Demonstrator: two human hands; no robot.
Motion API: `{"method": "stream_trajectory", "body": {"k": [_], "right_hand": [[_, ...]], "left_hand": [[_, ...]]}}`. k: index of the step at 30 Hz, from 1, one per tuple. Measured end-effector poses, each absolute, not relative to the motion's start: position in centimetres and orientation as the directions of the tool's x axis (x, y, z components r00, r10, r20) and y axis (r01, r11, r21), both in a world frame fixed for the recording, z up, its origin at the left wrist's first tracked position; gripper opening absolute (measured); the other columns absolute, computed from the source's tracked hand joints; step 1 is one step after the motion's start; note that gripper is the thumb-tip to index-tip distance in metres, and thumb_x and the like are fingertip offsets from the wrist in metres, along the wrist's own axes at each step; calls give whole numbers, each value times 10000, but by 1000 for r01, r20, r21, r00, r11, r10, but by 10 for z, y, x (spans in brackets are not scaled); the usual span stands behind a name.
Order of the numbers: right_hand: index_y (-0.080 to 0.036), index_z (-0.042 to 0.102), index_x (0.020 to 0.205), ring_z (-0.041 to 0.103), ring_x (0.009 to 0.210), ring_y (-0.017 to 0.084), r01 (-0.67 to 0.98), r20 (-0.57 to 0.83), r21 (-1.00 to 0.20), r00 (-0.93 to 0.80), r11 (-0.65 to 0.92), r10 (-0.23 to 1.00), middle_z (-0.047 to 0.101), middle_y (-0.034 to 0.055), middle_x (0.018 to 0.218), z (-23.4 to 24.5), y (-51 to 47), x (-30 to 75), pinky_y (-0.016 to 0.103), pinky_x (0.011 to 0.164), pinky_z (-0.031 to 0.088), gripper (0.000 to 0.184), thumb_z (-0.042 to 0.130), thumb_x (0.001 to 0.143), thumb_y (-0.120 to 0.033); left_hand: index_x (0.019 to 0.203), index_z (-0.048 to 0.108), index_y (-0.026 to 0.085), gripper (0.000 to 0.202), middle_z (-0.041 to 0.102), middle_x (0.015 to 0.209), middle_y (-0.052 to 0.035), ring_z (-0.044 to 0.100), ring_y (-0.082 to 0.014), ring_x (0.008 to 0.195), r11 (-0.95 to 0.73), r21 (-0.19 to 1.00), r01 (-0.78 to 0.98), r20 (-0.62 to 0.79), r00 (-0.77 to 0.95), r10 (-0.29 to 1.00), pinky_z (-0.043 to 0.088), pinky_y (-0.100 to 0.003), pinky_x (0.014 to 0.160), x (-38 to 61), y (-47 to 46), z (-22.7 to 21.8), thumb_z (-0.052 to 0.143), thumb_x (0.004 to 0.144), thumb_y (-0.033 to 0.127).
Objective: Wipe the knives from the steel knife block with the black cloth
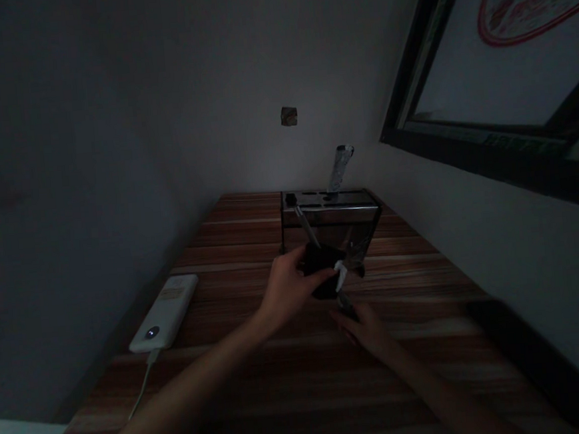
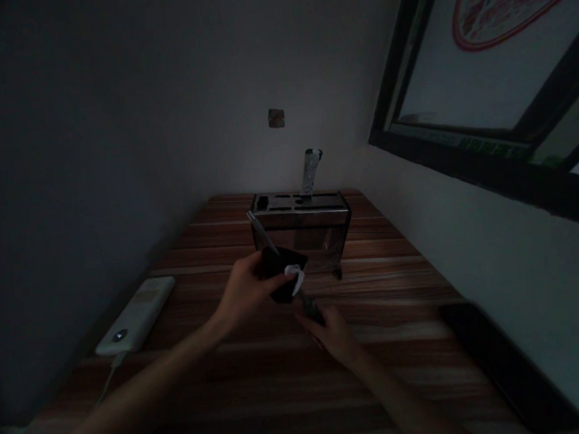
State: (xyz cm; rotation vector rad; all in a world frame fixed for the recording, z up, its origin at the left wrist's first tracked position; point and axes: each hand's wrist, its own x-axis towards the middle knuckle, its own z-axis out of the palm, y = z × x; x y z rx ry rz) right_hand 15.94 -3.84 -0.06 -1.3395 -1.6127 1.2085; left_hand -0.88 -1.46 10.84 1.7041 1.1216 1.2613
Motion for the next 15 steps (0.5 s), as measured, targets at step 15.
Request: {"method": "stream_trajectory", "body": {"k": [15], "right_hand": [[-187, 428, 526, 379, 376, 72, 407, -28, -910, -243, 76, 970, 411, -50, 425, -2, -39, 158, 195, 361, 268, 397, 555, 717, -511]], "left_hand": [[818, 651, 133, 319, 703, 806, -46, 654, -203, 764, -423, 890, 172, 453, -219, 864, 526, -277, 662, -55, -16, 165, 730, 581, 332]]}}
